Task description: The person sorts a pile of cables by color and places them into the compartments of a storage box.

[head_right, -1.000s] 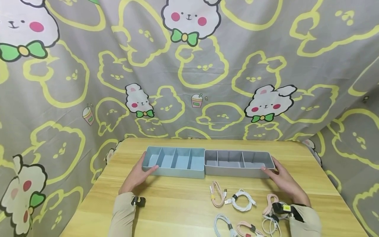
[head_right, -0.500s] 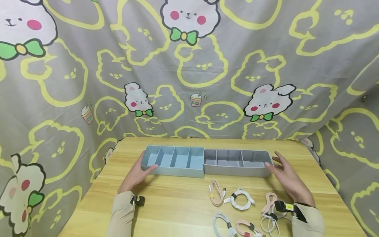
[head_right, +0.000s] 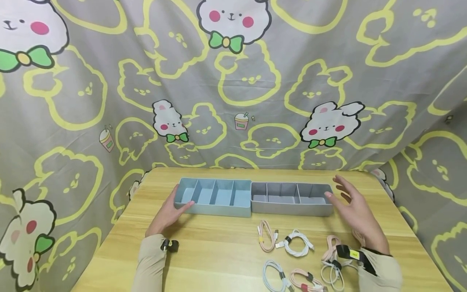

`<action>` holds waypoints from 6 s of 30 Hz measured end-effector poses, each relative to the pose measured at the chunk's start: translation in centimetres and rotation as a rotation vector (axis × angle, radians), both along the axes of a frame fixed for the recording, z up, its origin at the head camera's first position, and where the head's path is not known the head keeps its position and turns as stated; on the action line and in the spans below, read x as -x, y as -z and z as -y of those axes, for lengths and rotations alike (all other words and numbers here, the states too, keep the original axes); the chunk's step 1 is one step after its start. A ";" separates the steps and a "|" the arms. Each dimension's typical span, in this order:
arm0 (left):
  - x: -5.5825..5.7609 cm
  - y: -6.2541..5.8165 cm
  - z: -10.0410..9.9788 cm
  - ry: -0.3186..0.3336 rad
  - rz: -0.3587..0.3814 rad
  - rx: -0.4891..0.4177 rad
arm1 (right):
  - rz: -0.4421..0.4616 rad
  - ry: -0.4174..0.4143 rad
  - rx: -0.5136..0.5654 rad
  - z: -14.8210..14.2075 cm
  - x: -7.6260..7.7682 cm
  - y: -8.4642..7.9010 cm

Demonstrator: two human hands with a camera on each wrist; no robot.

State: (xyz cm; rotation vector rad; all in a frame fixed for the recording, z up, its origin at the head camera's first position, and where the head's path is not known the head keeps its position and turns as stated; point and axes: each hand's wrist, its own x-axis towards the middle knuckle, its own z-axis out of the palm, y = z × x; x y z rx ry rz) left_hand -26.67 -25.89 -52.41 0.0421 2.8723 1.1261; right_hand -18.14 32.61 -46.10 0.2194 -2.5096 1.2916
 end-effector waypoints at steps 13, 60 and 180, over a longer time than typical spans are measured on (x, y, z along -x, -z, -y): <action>0.0 0.1 0.0 -0.001 0.008 -0.005 | -0.074 -0.108 -0.005 3.8 -1.1 -2.4; 0.0 0.3 0.1 0.005 -0.001 -0.007 | 0.071 -0.396 -0.283 12.1 -0.6 -0.3; 0.2 -0.1 -0.1 0.006 0.009 -0.045 | 0.148 -0.401 -0.554 14.2 -0.3 1.3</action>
